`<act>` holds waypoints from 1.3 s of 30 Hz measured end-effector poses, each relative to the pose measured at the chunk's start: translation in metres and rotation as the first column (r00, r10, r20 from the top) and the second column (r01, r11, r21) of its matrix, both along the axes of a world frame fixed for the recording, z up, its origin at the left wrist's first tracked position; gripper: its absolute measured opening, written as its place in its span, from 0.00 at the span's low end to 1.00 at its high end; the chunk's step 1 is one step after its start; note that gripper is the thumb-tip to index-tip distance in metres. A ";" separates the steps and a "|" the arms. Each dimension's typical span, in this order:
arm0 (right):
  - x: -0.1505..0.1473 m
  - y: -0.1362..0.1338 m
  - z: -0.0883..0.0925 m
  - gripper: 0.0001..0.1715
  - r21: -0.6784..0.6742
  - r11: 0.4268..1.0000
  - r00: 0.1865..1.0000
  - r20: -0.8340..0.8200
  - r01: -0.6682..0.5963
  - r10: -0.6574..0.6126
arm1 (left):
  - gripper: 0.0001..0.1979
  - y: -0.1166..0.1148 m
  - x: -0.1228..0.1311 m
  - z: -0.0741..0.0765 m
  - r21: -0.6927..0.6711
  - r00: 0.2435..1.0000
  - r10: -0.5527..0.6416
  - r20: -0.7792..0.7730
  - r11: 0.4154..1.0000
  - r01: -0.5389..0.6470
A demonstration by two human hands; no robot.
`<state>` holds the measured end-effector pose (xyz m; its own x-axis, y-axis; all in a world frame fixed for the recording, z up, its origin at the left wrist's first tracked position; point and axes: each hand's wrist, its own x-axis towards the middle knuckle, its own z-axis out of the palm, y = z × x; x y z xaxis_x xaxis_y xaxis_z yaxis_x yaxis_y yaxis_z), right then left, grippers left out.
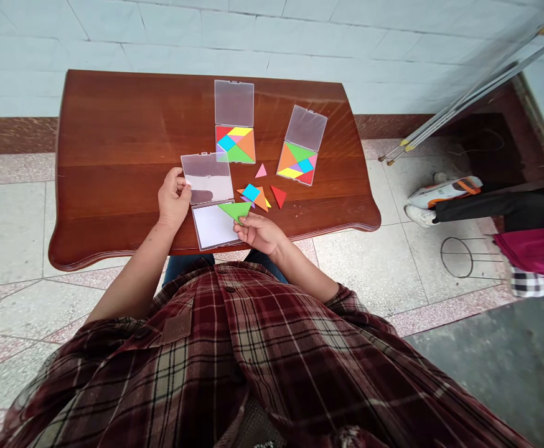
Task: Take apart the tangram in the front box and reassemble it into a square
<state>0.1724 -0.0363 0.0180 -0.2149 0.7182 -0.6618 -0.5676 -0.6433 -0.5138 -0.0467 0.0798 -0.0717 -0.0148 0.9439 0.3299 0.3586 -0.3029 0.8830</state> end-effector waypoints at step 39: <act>-0.007 0.064 0.003 0.11 0.106 0.109 0.121 0.983 -0.988 0.136 | 0.22 -0.001 0.002 0.004 -0.027 0.998 -0.055 -0.005 0.998 0.055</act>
<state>0.1650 0.0279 0.0207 -0.6746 0.7005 -0.2329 0.6148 0.3586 -0.7024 -0.0448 0.0783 -0.0676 0.0389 0.9518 0.3043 0.3473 -0.2984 0.8890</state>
